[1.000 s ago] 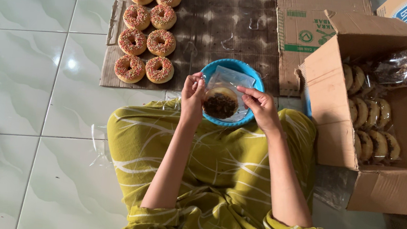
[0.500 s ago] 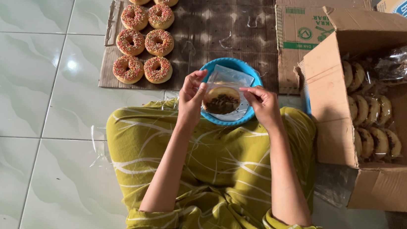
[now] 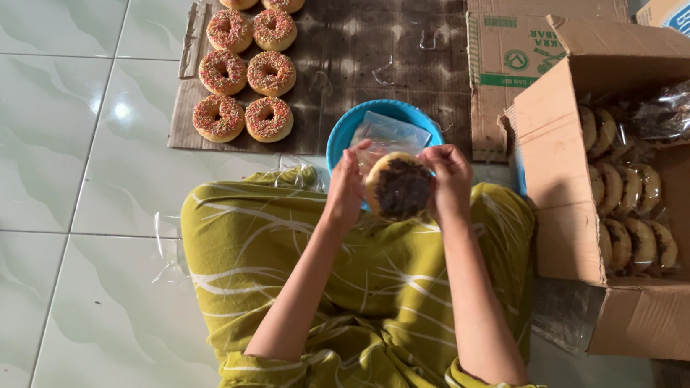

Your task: The person sits on the floor and individually places donuts into clear plastic bags, then puts the packaged donuts into a cardboard box. The task involves handling donuts with sprinkles and chocolate toppings.

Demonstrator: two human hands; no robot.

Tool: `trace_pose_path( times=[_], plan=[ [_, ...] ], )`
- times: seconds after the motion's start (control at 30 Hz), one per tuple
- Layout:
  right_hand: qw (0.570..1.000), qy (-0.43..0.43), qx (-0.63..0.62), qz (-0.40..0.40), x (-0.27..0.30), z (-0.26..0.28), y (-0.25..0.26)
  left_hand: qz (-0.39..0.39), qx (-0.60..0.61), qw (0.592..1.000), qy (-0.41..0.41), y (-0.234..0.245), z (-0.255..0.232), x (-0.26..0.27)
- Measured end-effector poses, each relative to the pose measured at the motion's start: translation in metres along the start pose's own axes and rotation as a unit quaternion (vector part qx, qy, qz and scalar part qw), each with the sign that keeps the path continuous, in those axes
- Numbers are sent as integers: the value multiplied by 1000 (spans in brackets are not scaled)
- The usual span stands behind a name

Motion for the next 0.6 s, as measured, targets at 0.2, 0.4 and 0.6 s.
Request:
trace_pose_path(
  times=[0.2, 0.4, 0.6],
  plan=[
    [993, 32, 102, -40, -2, -17, 15, 6, -68, 998, 5, -8, 7, 2],
    [994, -8, 28, -104, -12, -5, 41, -76, -8, 992, -97, 22, -13, -14],
    [976, -181, 17, 123, 18, -5, -32, -135, 48, 980, -139, 19, -19, -29]
  ],
)
Point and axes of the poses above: each hand's wrist, its own x-axis away from the middle knuckle, its own y-axis out of the back of the hand, z = x × y, the point moved 3 cm from there along -x, towards the middle knuckle, and after that the axes turned 6 degrees about y, right-handed, at the moved point
